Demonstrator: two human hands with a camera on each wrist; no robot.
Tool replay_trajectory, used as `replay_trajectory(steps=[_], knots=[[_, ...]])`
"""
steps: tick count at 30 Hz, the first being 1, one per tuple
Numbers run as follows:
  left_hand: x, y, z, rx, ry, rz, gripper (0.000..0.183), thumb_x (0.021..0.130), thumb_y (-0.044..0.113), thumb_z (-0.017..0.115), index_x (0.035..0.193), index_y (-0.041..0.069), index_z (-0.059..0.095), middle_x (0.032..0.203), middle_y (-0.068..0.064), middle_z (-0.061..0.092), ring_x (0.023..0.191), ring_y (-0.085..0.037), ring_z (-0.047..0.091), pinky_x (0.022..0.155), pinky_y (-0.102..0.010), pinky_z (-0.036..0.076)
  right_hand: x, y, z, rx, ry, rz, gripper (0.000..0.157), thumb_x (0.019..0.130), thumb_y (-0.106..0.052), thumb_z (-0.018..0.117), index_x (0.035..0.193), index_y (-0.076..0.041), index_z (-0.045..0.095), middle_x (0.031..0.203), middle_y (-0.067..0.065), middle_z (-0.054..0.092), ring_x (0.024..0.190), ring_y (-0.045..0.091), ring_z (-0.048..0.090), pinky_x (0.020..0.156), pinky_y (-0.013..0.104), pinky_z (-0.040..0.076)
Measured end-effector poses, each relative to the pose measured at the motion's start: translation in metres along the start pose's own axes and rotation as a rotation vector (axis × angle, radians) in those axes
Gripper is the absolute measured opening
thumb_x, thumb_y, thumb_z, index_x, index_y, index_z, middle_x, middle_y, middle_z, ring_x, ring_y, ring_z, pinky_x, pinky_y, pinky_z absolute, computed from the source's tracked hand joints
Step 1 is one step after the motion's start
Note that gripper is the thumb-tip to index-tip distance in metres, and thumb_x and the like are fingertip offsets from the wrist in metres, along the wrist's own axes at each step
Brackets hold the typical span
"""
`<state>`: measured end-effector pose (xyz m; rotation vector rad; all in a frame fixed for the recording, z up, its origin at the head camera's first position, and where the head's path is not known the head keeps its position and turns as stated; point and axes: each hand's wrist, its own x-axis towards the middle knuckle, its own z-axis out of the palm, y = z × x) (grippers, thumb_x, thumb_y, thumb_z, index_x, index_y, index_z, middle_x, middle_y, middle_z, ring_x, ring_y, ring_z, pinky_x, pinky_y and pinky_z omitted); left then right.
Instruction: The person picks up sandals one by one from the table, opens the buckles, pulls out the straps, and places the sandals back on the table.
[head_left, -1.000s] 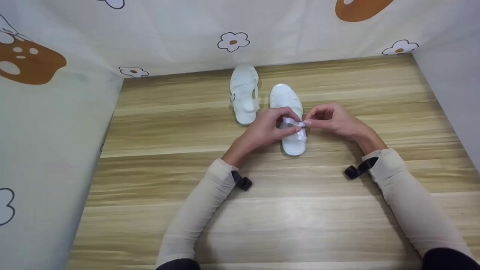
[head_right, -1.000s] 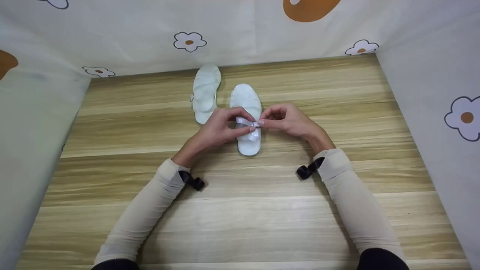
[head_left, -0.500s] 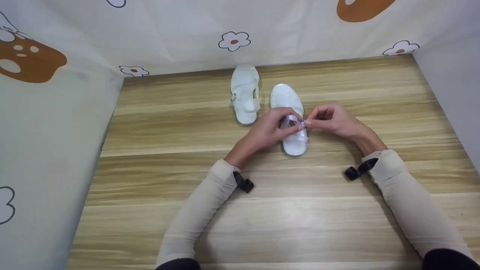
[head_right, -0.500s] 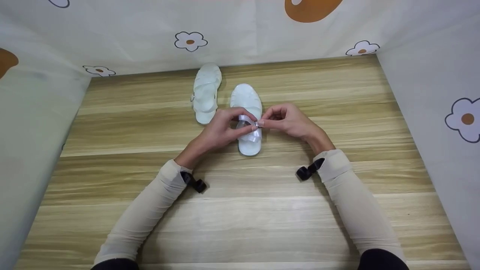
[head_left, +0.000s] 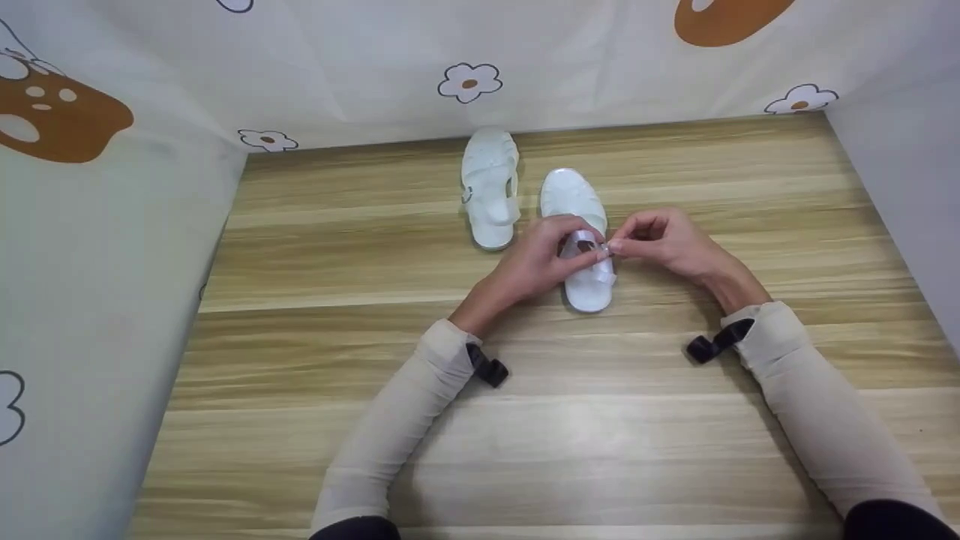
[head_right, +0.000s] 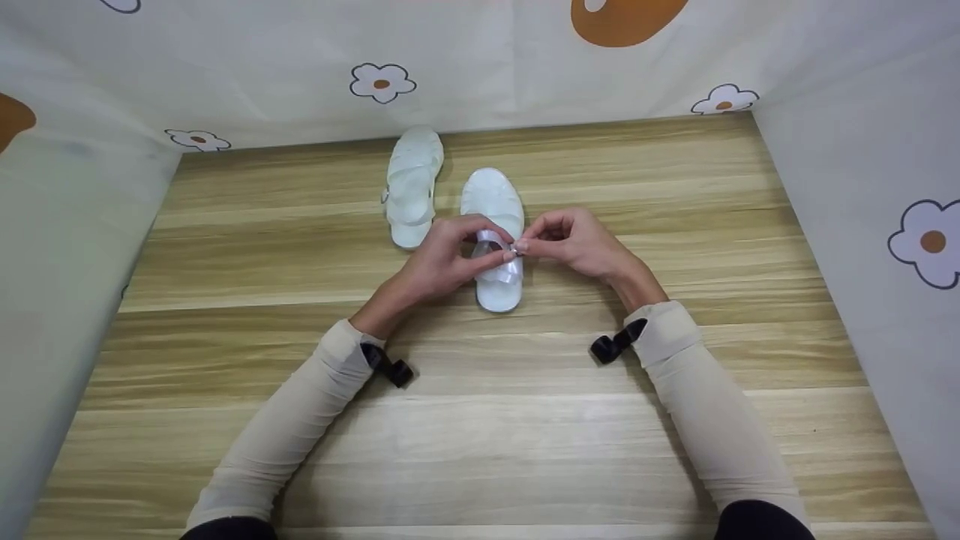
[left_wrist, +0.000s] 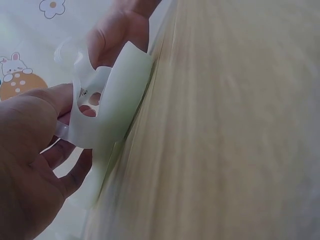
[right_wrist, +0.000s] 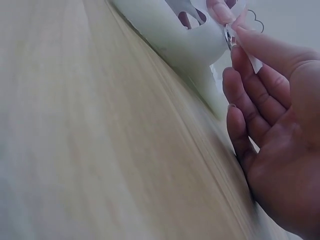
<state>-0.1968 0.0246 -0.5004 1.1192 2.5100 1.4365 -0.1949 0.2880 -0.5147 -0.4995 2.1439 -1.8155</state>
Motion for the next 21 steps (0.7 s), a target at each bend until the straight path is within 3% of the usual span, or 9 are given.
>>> replay_trajectory(steps=[4,15,21], knots=[[0.0,0.001,0.001,0.004,0.011,-0.009,0.022,0.1,0.029,0.08,0.112,0.011,0.081,0.109,0.0,0.079,0.093,-0.006,0.06,0.083,-0.021,0.05,0.0,0.001,0.001,0.007,-0.001,0.001,0.011,0.097,-0.005,0.08,0.1,0.005,0.077,0.096,-0.001,0.081,0.09,0.008,0.073,0.08,0.021,0.06],[0.001,0.002,0.001,-0.049,-0.007,-0.015,0.018,0.1,0.024,0.081,0.11,0.01,0.08,0.113,-0.003,0.08,0.105,-0.011,0.07,0.094,-0.022,0.055,0.001,0.0,-0.002,0.014,-0.047,-0.004,0.009,0.101,-0.006,0.075,0.1,0.002,0.077,0.096,-0.002,0.08,0.088,0.008,0.071,0.078,0.021,0.057],[0.001,0.0,0.0,-0.07,-0.017,-0.016,0.015,0.1,0.022,0.081,0.108,0.01,0.079,0.115,-0.002,0.081,0.108,-0.007,0.07,0.096,-0.022,0.054,-0.002,-0.001,-0.011,0.007,-0.099,-0.011,0.015,0.102,-0.006,0.072,0.104,0.008,0.073,0.099,0.0,0.077,0.088,0.01,0.068,0.077,0.023,0.056]])
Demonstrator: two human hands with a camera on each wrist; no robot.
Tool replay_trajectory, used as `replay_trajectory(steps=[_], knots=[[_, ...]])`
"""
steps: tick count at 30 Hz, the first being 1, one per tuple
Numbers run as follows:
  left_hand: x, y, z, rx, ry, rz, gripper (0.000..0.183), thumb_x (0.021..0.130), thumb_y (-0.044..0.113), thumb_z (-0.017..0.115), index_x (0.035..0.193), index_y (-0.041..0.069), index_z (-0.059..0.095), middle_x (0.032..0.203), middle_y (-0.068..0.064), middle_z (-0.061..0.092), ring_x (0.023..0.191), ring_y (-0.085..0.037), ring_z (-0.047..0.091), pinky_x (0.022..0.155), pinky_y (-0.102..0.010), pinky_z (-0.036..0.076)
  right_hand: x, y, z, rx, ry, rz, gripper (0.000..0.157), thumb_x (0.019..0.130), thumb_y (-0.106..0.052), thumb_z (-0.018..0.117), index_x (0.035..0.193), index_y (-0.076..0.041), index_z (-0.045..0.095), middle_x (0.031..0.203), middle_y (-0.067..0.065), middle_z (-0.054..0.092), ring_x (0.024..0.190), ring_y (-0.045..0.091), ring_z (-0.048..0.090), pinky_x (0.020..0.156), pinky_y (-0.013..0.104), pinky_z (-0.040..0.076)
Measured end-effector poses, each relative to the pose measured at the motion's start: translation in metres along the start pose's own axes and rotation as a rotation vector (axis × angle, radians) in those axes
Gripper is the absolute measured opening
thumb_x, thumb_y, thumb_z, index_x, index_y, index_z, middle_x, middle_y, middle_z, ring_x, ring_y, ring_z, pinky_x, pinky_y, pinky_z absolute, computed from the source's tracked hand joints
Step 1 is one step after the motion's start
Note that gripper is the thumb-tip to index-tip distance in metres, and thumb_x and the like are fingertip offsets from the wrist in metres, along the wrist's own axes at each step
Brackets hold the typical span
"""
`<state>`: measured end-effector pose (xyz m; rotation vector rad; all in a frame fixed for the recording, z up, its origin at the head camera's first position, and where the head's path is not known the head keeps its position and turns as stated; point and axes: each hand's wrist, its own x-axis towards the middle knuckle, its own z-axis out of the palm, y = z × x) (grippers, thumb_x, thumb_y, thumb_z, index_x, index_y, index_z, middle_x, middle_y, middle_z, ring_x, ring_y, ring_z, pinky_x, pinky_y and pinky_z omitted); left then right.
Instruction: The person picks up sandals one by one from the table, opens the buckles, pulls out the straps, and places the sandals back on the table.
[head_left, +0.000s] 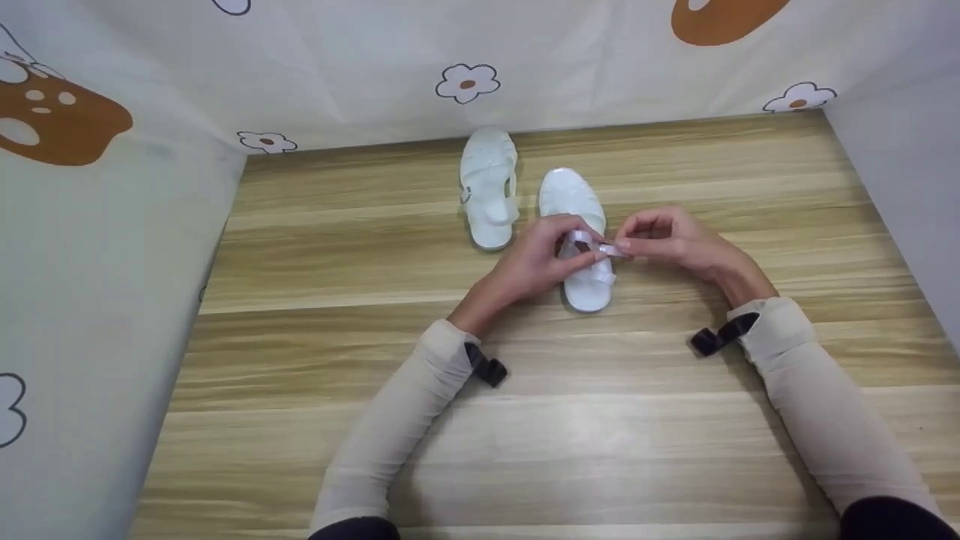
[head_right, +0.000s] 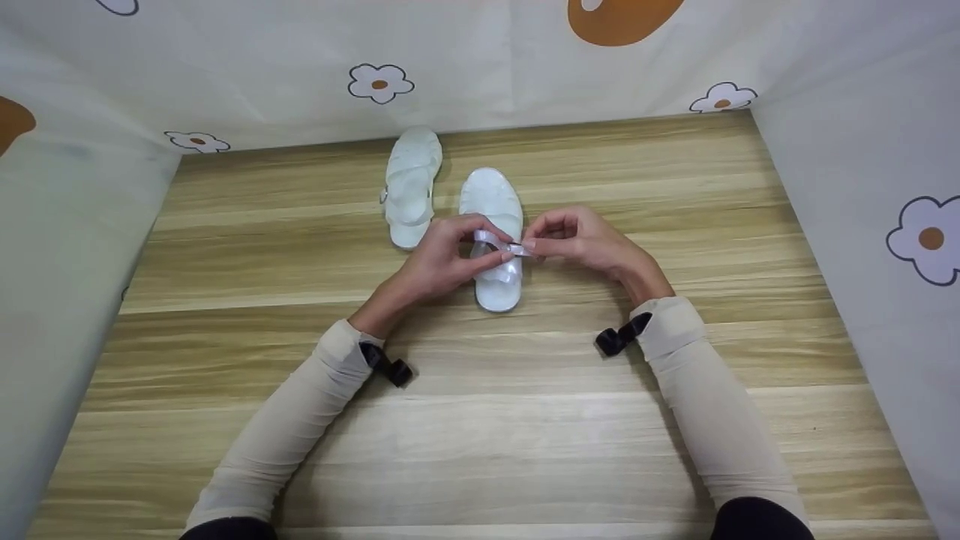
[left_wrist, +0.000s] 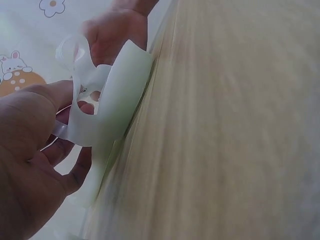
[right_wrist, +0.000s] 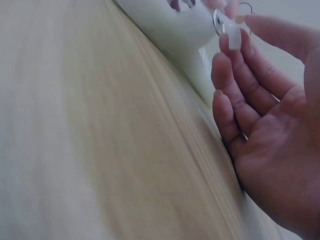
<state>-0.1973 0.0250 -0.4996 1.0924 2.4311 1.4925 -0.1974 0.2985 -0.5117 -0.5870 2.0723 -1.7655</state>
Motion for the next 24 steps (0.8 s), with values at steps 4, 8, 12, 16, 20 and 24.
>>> replay_trajectory(steps=[4,8,12,16,20,24], knots=[[0.0,-0.001,0.0,-0.015,0.005,-0.001,0.015,0.099,0.023,0.082,0.108,0.011,0.08,0.114,-0.001,0.081,0.105,-0.007,0.07,0.093,-0.022,0.055,0.0,0.001,0.0,-0.011,-0.013,-0.017,0.015,0.102,-0.005,0.073,0.107,0.01,0.074,0.099,0.003,0.078,0.086,0.011,0.068,0.076,0.023,0.057],[-0.001,-0.001,0.0,-0.005,0.013,-0.005,0.017,0.099,0.026,0.083,0.109,0.013,0.081,0.112,0.0,0.081,0.104,-0.006,0.069,0.092,-0.023,0.054,0.001,0.002,0.003,-0.01,0.001,-0.02,0.015,0.102,-0.005,0.074,0.107,0.009,0.075,0.096,0.005,0.078,0.083,0.012,0.069,0.074,0.022,0.057],[-0.001,-0.002,0.0,0.009,0.02,0.001,0.018,0.099,0.027,0.083,0.11,0.014,0.081,0.111,0.001,0.08,0.105,-0.007,0.07,0.094,-0.023,0.055,0.002,0.002,0.005,0.012,0.018,0.0,0.015,0.101,-0.006,0.074,0.107,0.007,0.075,0.094,0.005,0.076,0.081,0.009,0.067,0.072,0.021,0.056],[-0.001,-0.002,0.001,0.002,0.021,0.003,0.018,0.098,0.026,0.083,0.11,0.013,0.081,0.111,0.0,0.081,0.105,-0.009,0.071,0.094,-0.022,0.055,0.002,0.001,0.007,0.014,0.025,0.004,0.014,0.101,-0.006,0.074,0.108,0.007,0.075,0.094,0.002,0.077,0.081,0.009,0.067,0.071,0.022,0.055],[-0.001,-0.002,0.002,0.002,0.023,0.003,0.018,0.098,0.026,0.083,0.111,0.012,0.081,0.11,0.0,0.081,0.104,-0.01,0.071,0.093,-0.022,0.055,0.002,0.001,0.008,0.009,0.04,0.003,0.013,0.101,-0.006,0.074,0.108,0.005,0.076,0.094,-0.001,0.078,0.081,0.008,0.068,0.071,0.021,0.055],[-0.001,-0.002,0.002,0.005,0.03,0.003,0.019,0.098,0.026,0.083,0.11,0.011,0.082,0.109,-0.001,0.081,0.103,-0.01,0.071,0.093,-0.022,0.055,0.002,0.003,0.009,0.006,0.058,0.003,0.011,0.101,-0.005,0.075,0.107,0.004,0.077,0.093,-0.002,0.078,0.08,0.007,0.067,0.07,0.02,0.055]])
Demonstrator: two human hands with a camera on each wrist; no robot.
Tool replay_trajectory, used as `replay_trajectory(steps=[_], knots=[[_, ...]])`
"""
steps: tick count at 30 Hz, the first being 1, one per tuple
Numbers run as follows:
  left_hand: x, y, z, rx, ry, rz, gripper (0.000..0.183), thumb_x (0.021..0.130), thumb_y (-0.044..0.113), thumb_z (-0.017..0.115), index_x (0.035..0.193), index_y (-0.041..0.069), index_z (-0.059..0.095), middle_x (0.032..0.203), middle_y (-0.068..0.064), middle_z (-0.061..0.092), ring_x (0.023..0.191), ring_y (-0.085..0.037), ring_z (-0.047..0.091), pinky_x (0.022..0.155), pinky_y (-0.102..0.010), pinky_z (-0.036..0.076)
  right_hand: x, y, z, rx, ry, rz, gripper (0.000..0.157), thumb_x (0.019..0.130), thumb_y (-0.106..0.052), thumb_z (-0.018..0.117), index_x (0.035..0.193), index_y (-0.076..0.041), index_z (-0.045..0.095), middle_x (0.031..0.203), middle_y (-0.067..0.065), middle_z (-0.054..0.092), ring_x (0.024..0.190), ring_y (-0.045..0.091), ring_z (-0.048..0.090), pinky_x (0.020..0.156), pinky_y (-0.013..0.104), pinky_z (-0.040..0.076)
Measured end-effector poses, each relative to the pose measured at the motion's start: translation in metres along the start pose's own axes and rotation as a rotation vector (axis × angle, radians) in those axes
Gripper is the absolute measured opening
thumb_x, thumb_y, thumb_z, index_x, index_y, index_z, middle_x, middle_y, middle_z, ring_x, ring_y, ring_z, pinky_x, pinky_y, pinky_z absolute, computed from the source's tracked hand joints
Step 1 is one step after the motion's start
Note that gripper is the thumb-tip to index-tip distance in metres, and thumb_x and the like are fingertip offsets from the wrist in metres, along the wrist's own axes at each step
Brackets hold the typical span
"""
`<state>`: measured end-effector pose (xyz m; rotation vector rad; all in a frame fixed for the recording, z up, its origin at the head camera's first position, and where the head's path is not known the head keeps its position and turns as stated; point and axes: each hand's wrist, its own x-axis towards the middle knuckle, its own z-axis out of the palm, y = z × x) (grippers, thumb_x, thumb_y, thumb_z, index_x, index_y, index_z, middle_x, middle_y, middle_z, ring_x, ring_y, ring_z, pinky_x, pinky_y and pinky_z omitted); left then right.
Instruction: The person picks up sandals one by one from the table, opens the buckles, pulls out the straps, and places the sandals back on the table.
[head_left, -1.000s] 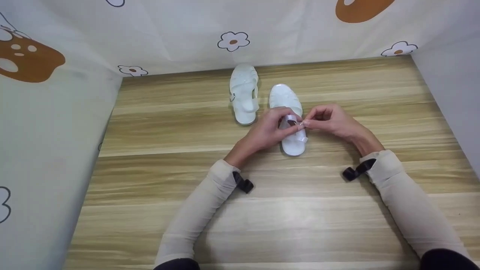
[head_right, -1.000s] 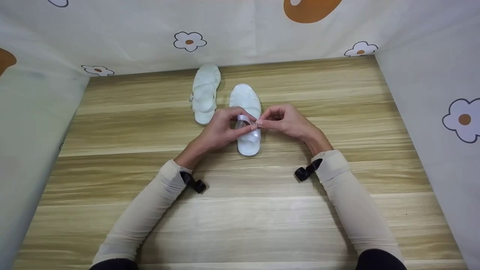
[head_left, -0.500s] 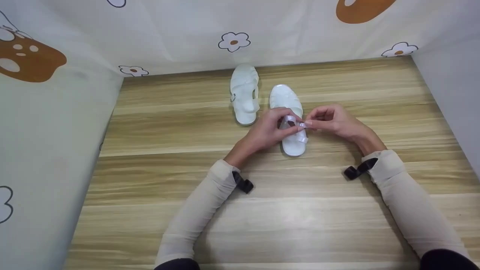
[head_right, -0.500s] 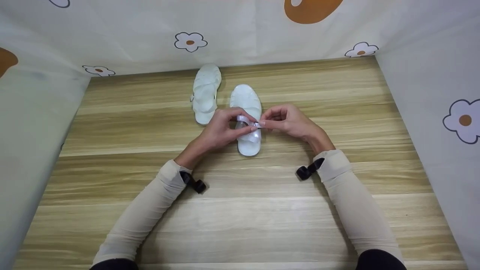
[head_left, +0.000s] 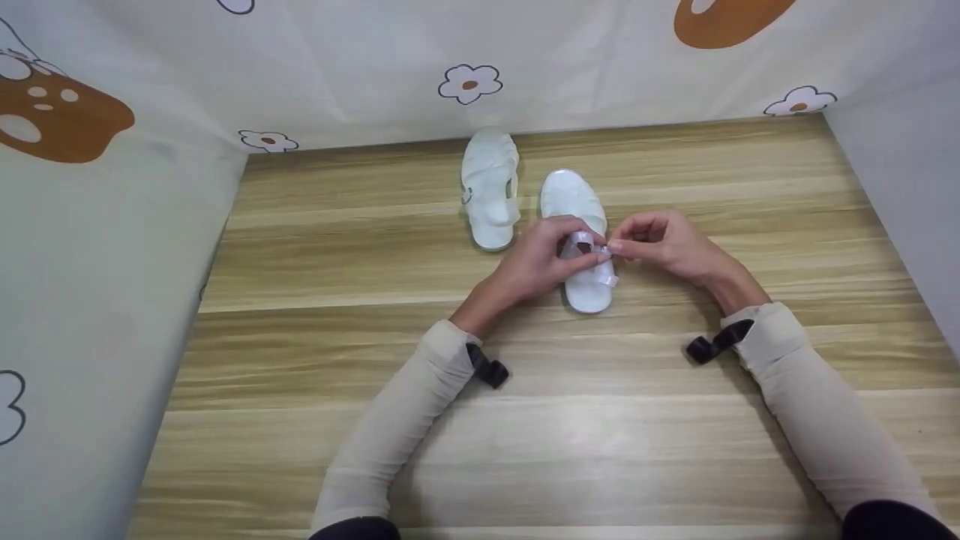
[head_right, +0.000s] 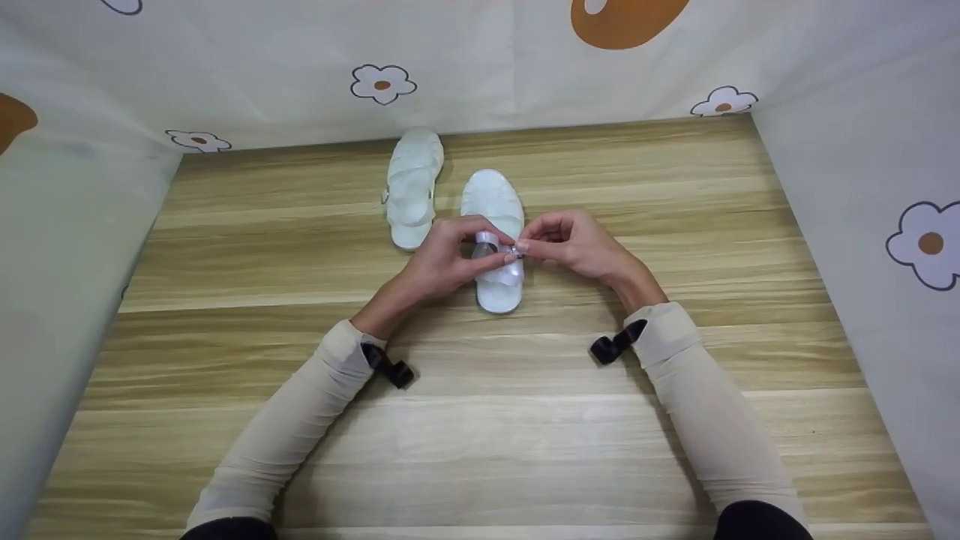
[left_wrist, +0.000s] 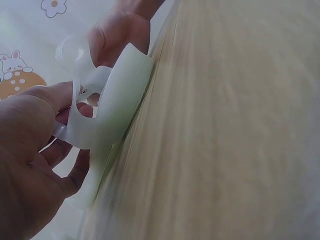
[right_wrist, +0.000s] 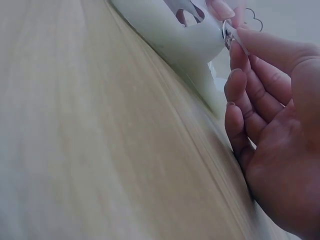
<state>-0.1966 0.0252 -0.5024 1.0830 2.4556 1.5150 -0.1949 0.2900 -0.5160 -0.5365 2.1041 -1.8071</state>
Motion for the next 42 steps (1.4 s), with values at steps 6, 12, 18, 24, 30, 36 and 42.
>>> replay_trajectory(steps=[6,12,18,24,30,36,42], knots=[[0.0,0.001,0.0,0.004,0.0,-0.002,0.019,0.098,0.026,0.083,0.11,0.011,0.081,0.11,-0.001,0.081,0.104,-0.01,0.071,0.093,-0.022,0.055,0.0,-0.001,0.0,0.013,0.001,0.01,0.01,0.1,-0.006,0.076,0.107,0.001,0.077,0.093,-0.002,0.078,0.078,0.008,0.068,0.069,0.021,0.055],[0.0,0.002,-0.001,-0.001,-0.013,-0.02,0.02,0.098,0.024,0.084,0.112,0.011,0.081,0.113,-0.002,0.081,0.104,-0.008,0.07,0.093,-0.022,0.054,-0.001,-0.003,-0.007,0.058,-0.076,-0.011,0.02,0.1,0.0,0.073,0.117,0.01,0.071,0.101,0.005,0.079,0.09,0.017,0.074,0.078,0.024,0.061],[0.001,0.001,-0.001,0.006,-0.008,-0.006,0.018,0.098,0.025,0.083,0.111,0.013,0.082,0.11,0.001,0.081,0.099,-0.009,0.068,0.089,-0.022,0.053,-0.004,-0.003,-0.015,0.004,-0.119,0.015,0.021,0.099,-0.001,0.075,0.117,0.009,0.073,0.102,0.008,0.081,0.085,0.013,0.075,0.074,0.023,0.061],[0.0,0.0,0.0,0.01,0.005,0.0,0.018,0.098,0.026,0.084,0.11,0.012,0.082,0.109,0.0,0.081,0.1,-0.008,0.069,0.089,-0.022,0.053,-0.004,-0.004,-0.018,0.064,-0.2,0.051,0.02,0.097,0.004,0.075,0.115,0.012,0.07,0.098,0.009,0.083,0.08,0.014,0.078,0.073,0.025,0.063],[0.001,0.0,0.0,0.015,0.013,0.01,0.018,0.097,0.025,0.084,0.109,0.012,0.083,0.108,-0.001,0.082,0.1,-0.007,0.07,0.09,-0.021,0.054,-0.004,-0.004,-0.015,0.117,-0.177,0.066,0.014,0.103,-0.001,0.07,0.109,0.012,0.072,0.089,0.009,0.083,0.069,0.014,0.074,0.064,0.027,0.061],[0.001,0.0,0.0,0.011,0.012,0.006,0.019,0.097,0.025,0.084,0.11,0.011,0.083,0.109,-0.001,0.082,0.103,-0.006,0.071,0.092,-0.021,0.055,-0.002,-0.004,-0.009,0.126,-0.139,0.047,0.018,0.105,-0.004,0.068,0.107,0.014,0.071,0.085,0.01,0.082,0.068,0.015,0.073,0.064,0.027,0.06],[0.0,0.0,0.0,0.003,0.026,0.008,0.02,0.096,0.025,0.085,0.111,0.012,0.083,0.108,-0.001,0.082,0.101,-0.007,0.071,0.09,-0.022,0.056,0.0,-0.003,-0.005,0.112,-0.121,0.034,0.015,0.105,-0.003,0.069,0.103,0.011,0.072,0.083,0.007,0.081,0.067,0.013,0.071,0.064,0.025,0.059]])
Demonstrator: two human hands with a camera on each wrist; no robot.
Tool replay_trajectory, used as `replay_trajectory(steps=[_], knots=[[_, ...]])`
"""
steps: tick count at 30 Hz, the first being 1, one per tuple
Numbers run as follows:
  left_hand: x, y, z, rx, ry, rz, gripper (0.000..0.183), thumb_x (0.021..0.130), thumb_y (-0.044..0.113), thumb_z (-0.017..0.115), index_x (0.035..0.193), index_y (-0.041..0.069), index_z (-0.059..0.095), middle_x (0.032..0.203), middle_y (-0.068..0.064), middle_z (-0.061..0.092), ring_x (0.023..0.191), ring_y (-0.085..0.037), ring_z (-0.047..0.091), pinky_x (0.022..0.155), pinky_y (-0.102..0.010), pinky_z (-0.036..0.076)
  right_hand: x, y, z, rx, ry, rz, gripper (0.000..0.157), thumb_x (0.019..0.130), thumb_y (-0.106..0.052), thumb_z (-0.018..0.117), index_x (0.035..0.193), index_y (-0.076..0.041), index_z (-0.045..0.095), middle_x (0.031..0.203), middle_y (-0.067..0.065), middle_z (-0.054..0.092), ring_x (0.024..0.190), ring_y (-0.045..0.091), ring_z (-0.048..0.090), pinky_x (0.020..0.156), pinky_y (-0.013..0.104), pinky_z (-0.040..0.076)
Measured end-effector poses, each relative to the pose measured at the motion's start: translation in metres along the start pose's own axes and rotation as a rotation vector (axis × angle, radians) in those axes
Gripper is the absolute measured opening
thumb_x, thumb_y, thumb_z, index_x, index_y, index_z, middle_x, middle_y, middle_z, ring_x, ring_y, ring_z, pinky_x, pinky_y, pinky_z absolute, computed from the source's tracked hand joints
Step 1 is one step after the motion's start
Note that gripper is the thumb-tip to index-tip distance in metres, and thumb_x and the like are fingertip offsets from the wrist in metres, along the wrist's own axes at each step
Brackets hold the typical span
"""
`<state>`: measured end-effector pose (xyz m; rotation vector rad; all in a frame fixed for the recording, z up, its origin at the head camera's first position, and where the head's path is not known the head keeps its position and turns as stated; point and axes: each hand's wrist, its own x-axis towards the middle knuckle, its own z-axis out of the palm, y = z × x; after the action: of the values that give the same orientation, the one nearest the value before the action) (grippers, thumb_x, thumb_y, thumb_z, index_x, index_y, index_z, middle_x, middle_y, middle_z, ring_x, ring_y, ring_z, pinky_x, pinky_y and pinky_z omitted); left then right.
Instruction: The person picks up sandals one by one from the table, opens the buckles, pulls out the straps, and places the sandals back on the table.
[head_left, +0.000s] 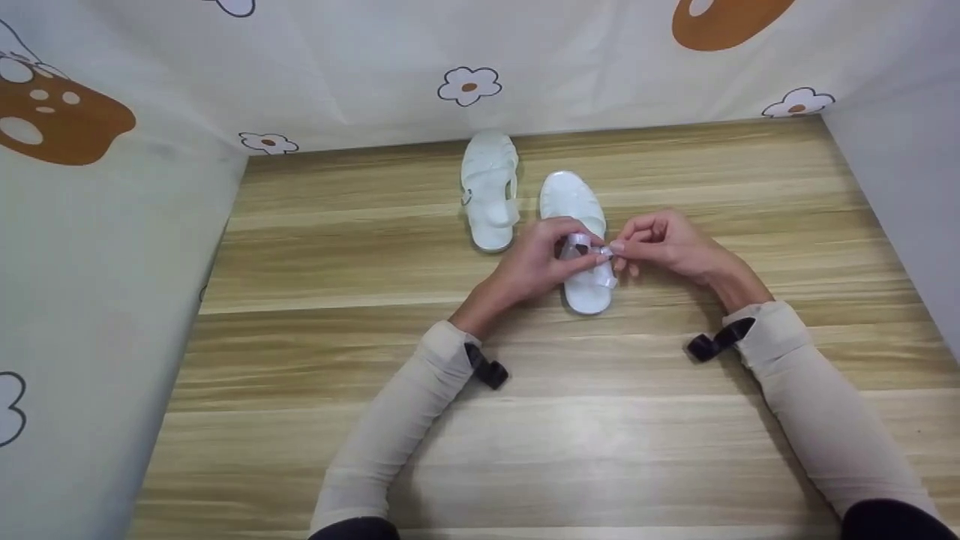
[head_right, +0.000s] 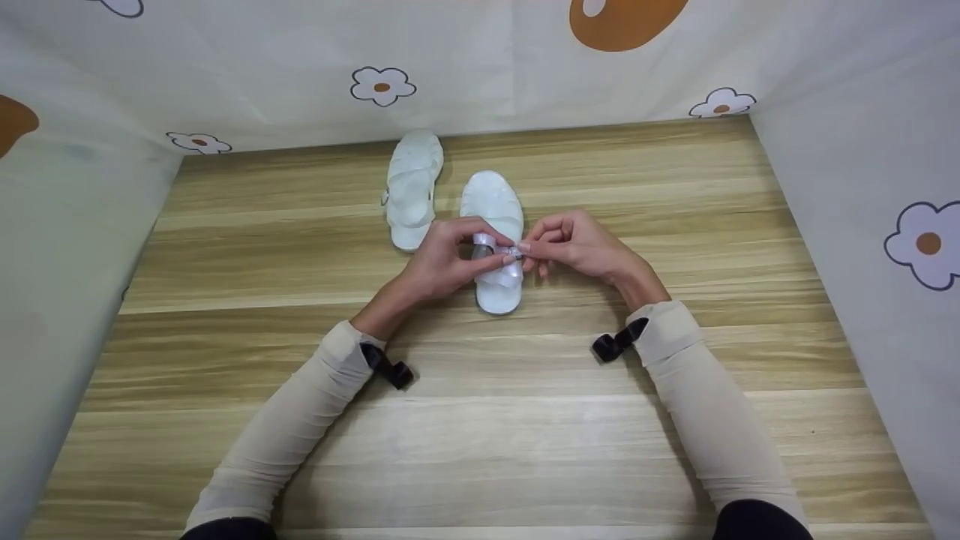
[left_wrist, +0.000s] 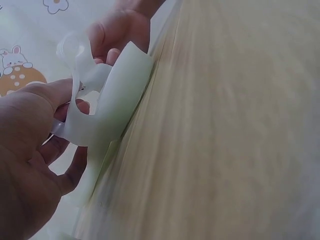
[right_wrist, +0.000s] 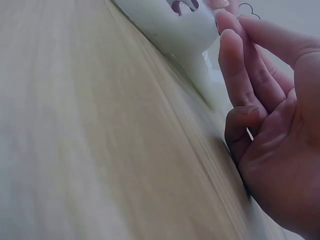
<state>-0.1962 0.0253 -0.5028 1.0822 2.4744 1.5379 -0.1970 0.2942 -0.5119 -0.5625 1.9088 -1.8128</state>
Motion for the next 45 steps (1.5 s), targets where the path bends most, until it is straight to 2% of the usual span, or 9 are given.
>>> replay_trajectory(steps=[6,12,17,22,31,37,45], knots=[[-0.0007,0.0015,0.002,0.019,0.014,-0.013,0.019,0.097,0.027,0.085,0.11,0.013,0.083,0.107,0.001,0.082,0.099,-0.005,0.07,0.09,-0.021,0.054,0.0018,0.0013,0.0032,-0.024,-0.001,-0.017,0.015,0.105,-0.002,0.068,0.101,0.012,0.07,0.081,0.005,0.081,0.067,0.011,0.07,0.064,0.024,0.058],[-0.0007,0.0022,0.0039,0.041,0.027,-0.005,0.018,0.096,0.027,0.085,0.108,0.013,0.083,0.108,0.0,0.082,0.1,-0.006,0.07,0.09,-0.022,0.054,0.0019,0.0008,0.0056,-0.035,0.02,0.0,0.013,0.104,-0.004,0.071,0.099,0.008,0.072,0.079,0.005,0.08,0.067,0.011,0.071,0.064,0.024,0.059],[-0.0004,0.001,0.0034,0.027,0.023,-0.001,0.017,0.097,0.027,0.084,0.11,0.015,0.083,0.109,0.001,0.082,0.103,-0.005,0.069,0.093,-0.022,0.052,0.0008,-0.0003,0.002,-0.024,-0.023,-0.01,0.017,0.106,-0.005,0.067,0.101,0.01,0.072,0.081,0.007,0.08,0.07,0.013,0.073,0.067,0.026,0.062],[0.0004,0.0004,0.0022,-0.005,0.007,-0.007,0.017,0.097,0.024,0.085,0.111,0.014,0.083,0.111,0.001,0.082,0.099,-0.004,0.066,0.091,-0.022,0.052,-0.0011,-0.0001,-0.0024,0.01,-0.059,-0.029,0.017,0.106,-0.002,0.064,0.105,0.014,0.069,0.085,0.008,0.08,0.073,0.016,0.073,0.07,0.028,0.062],[0.0,-0.0003,0.0015,0.013,0.008,0.011,0.018,0.097,0.025,0.085,0.11,0.014,0.083,0.11,0.0,0.083,0.094,-0.004,0.064,0.086,-0.021,0.05,-0.0001,0.0005,0.0004,-0.013,-0.046,-0.016,0.018,0.106,-0.004,0.066,0.107,0.013,0.068,0.086,0.007,0.079,0.074,0.016,0.071,0.071,0.027,0.061],[0.0002,-0.0004,0.0022,0.009,0.006,0.038,0.018,0.098,0.025,0.084,0.111,0.012,0.083,0.108,0.0,0.082,0.098,-0.005,0.067,0.089,-0.021,0.05,0.0008,0.0014,0.0023,-0.029,-0.049,-0.017,0.016,0.106,-0.005,0.067,0.107,0.011,0.068,0.085,0.006,0.079,0.073,0.014,0.07,0.071,0.026,0.06],[0.0011,-0.0003,0.0012,-0.006,-0.02,0.014,0.018,0.099,0.025,0.083,0.112,0.013,0.083,0.112,0.001,0.082,0.104,-0.004,0.069,0.094,-0.021,0.052,0.0009,0.0011,0.0034,-0.016,-0.024,-0.011,0.016,0.105,-0.005,0.069,0.106,0.01,0.066,0.084,0.006,0.077,0.073,0.014,0.07,0.07,0.026,0.06]])
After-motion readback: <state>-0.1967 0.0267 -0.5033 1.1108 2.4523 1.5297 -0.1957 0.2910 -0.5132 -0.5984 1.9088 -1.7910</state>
